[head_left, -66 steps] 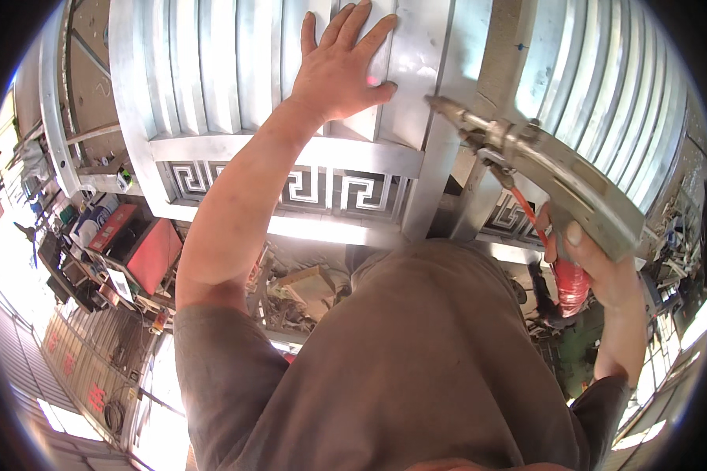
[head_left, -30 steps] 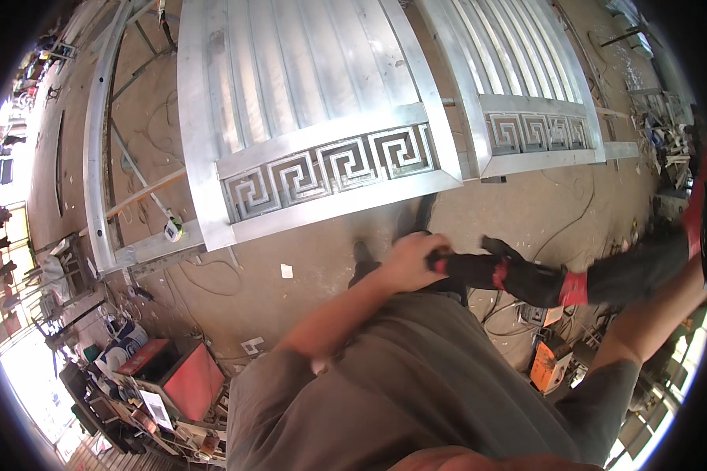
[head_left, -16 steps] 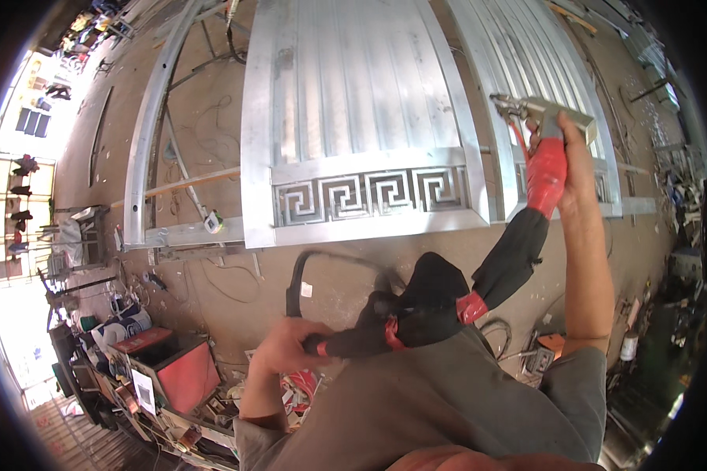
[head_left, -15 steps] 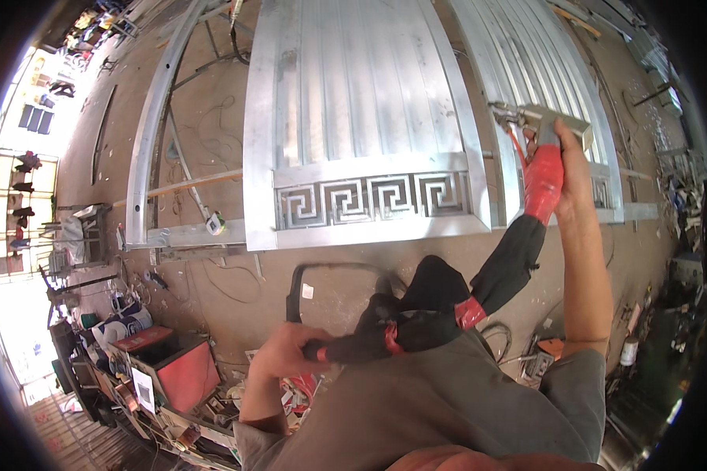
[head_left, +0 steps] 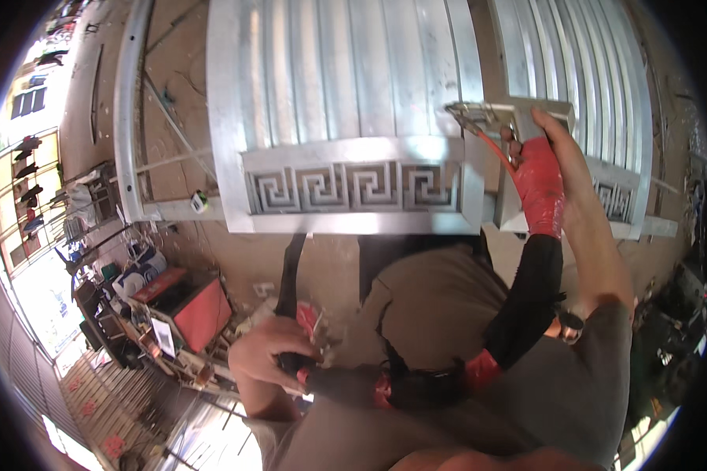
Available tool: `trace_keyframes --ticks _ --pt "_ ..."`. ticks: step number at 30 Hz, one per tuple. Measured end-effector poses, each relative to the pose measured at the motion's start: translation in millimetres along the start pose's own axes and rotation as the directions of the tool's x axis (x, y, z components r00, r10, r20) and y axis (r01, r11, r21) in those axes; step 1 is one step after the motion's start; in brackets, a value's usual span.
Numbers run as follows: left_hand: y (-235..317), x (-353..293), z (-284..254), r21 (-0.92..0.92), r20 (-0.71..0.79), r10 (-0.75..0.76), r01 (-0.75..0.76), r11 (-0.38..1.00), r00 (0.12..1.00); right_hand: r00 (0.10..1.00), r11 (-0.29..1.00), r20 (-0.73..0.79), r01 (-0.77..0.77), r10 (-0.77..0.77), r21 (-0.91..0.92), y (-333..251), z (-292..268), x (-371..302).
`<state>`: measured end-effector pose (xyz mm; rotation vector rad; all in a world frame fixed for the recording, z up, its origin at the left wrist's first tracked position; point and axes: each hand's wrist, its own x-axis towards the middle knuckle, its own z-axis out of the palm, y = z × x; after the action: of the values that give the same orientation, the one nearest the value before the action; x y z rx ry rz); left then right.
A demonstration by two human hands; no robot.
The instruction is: The person welds a decorative metal panel using a handheld welding torch, creating bright sparks along the seams. They hold the panel steady with one hand while operating the torch with the other, then briefly inspect the welded area.
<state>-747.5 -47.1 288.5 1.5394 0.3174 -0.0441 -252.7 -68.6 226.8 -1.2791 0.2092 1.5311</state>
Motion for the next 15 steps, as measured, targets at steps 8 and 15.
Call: trace_keyframes --ticks 8,15 --pt "-20.7 107.8 -51.1 -0.497 0.334 0.200 -0.008 0.868 0.921 0.982 0.981 -0.141 -0.145 0.128 -0.126 -15.9 -14.5 25.8" --pt "-98.4 313.3 -156.3 0.771 -0.065 0.049 0.019 0.636 0.997 0.947 0.941 -0.196 -0.290 0.255 -0.174 -38.5 3.3 40.5"
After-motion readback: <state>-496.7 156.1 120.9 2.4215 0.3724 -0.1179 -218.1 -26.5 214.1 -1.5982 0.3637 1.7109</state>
